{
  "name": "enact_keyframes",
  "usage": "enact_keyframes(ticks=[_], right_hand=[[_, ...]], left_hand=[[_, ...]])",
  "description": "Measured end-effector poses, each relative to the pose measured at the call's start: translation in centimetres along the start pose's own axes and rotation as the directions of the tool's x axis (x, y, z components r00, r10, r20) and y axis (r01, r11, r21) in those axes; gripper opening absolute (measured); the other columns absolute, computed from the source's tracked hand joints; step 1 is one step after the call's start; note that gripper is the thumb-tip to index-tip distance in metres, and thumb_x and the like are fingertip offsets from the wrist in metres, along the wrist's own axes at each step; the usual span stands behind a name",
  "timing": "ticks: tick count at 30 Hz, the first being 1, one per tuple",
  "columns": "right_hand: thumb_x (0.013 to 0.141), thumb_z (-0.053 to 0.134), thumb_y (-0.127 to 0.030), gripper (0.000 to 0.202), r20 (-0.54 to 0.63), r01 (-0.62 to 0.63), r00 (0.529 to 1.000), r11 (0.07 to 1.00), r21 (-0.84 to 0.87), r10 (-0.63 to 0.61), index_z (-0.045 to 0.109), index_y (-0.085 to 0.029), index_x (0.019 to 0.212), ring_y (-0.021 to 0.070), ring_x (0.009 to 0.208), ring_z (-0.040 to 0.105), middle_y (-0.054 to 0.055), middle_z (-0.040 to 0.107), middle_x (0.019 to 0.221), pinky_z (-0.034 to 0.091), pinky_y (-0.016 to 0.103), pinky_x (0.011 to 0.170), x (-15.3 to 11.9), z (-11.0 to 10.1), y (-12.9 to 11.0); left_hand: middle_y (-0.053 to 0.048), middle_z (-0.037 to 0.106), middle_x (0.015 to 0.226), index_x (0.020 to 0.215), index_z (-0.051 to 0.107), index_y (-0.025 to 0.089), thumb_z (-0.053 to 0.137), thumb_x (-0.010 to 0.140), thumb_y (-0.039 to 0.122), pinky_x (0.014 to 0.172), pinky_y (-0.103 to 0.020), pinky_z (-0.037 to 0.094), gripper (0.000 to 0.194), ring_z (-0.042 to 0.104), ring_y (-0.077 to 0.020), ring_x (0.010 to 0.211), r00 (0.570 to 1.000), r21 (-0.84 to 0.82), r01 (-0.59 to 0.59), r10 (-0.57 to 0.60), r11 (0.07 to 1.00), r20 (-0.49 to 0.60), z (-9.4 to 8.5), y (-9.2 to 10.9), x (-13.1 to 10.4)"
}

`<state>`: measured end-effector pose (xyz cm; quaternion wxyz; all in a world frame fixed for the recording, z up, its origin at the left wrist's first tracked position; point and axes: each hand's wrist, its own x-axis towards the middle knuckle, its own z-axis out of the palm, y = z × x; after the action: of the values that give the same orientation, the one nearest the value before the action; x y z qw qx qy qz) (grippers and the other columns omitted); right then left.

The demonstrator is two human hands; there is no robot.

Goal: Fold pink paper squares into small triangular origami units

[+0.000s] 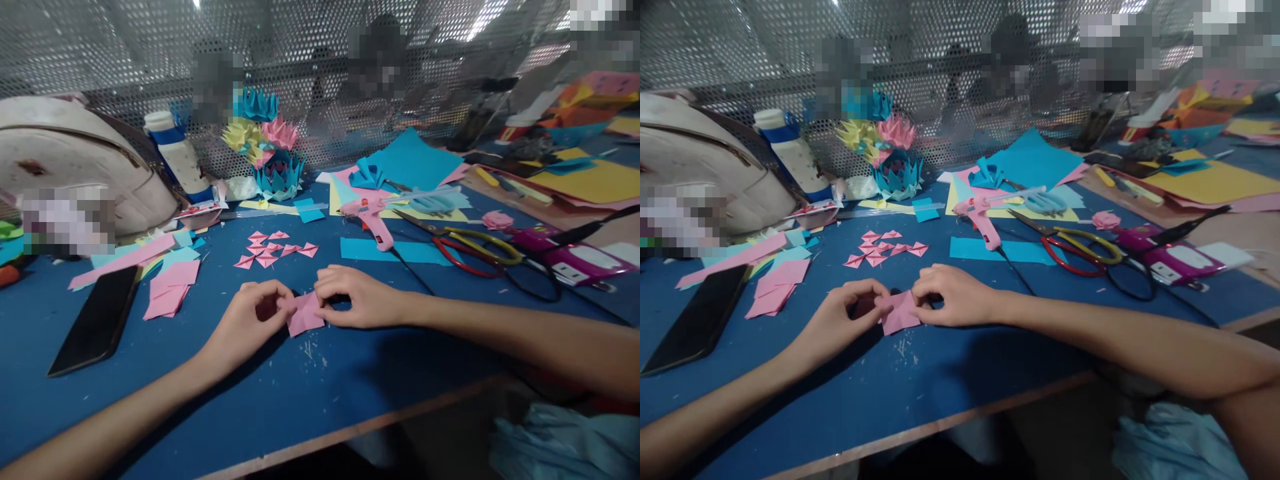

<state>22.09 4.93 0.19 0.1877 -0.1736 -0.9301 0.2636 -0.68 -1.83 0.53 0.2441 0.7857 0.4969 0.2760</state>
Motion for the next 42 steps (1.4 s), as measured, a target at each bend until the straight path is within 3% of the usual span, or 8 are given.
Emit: enact_keyframes(ticks=[5,9,12,18,30,35,42], right_hand=[[0.093,0.064,-0.025,0.013,-0.016,-0.024,1.0,0.998,-0.062,0.023,0.063,-0.017,0.083,0.015,0.078,0.053,0.001,0.064,0.079,0.037,0.027,0.071,0.2,0.2,0.4],[0.098,0.057,-0.023,0.012,0.004,0.135,0.991,0.986,-0.095,-0.136,0.067,-0.016,0.099,0.0163,0.091,0.056,0.005,0.069,0.097,0.041,0.029,0.081,0.1,-0.3,0.7],[0.102,0.049,-0.019,0.021,0.035,0.291,0.956,0.933,-0.211,-0.291,0.067,-0.018,0.112,0.0169,0.102,0.057,0.005,0.071,0.112,0.041,0.031,0.084,-0.2,-0.5,0.7],[0.106,0.038,-0.019,0.031,0.092,0.41,0.907,0.813,-0.414,-0.41,0.068,-0.018,0.111,0.0154,0.107,0.059,0.003,0.074,0.115,0.041,0.031,0.081,-0.5,-0.5,0.6],[0.109,0.034,-0.02,0.037,0.149,0.428,0.9,0.763,-0.484,-0.41,0.07,-0.024,0.113,0.0118,0.105,0.06,-0.002,0.073,0.117,0.043,0.03,0.079,-0.6,-0.7,0.4],[0.109,0.031,-0.021,0.04,0.178,0.427,0.903,0.769,-0.476,-0.391,0.07,-0.023,0.112,0.012,0.106,0.06,-0.003,0.072,0.121,0.042,0.031,0.08,-0.7,-0.6,0.4],[0.108,0.034,-0.018,0.034,0.179,0.424,0.905,0.783,-0.455,-0.385,0.068,-0.021,0.114,0.0144,0.107,0.059,-0.001,0.072,0.119,0.041,0.032,0.077,-0.6,-0.7,0.4]], left_hand=[[0.004,0.069,0.085,0.087,0.066,0.022,0.06,0.095,0.02,0.087,-0.036,0.03,0.01,0.056,-0.0156,0.079,0.997,0.072,-0.08,0.079,0.994,0.007,0.3,-0.4,-0.1],[0.005,0.07,0.093,0.093,0.068,0.026,0.063,0.096,0.019,0.093,-0.038,0.026,0.009,0.058,-0.0165,0.089,0.986,0.104,-0.17,0.169,0.98,0.017,-0.2,-0.8,-0.4],[0.005,0.072,0.099,0.098,0.068,0.027,0.056,0.101,0.018,0.097,-0.039,0.024,0.016,0.059,-0.0161,0.094,0.963,0.138,-0.271,0.27,0.953,0.027,-0.5,-1.0,-0.7],[0.0,0.074,0.107,0.107,0.066,0.02,0.035,0.11,0.022,0.1,-0.04,0.026,0.032,0.059,-0.0174,0.102,0.883,0.285,-0.461,0.467,0.841,0.05,-0.6,-1.0,-1.5],[-0.003,0.074,0.106,0.116,0.067,0.016,0.034,0.109,0.017,0.103,-0.043,0.025,0.033,0.059,-0.0188,0.098,0.842,0.328,-0.525,0.535,0.785,0.067,-0.4,-1.7,-2.1],[-0.004,0.074,0.106,0.117,0.066,0.015,0.035,0.109,0.017,0.103,-0.042,0.025,0.033,0.059,-0.0184,0.097,0.847,0.32,-0.521,0.526,0.791,0.08,-0.5,-1.8,-2.2],[-0.003,0.075,0.097,0.115,0.069,0.016,0.03,0.109,0.016,0.107,-0.039,0.025,0.039,0.061,-0.0175,0.095,0.825,0.43,-0.542,0.555,0.722,0.107,-0.4,-0.7,-2.0]])
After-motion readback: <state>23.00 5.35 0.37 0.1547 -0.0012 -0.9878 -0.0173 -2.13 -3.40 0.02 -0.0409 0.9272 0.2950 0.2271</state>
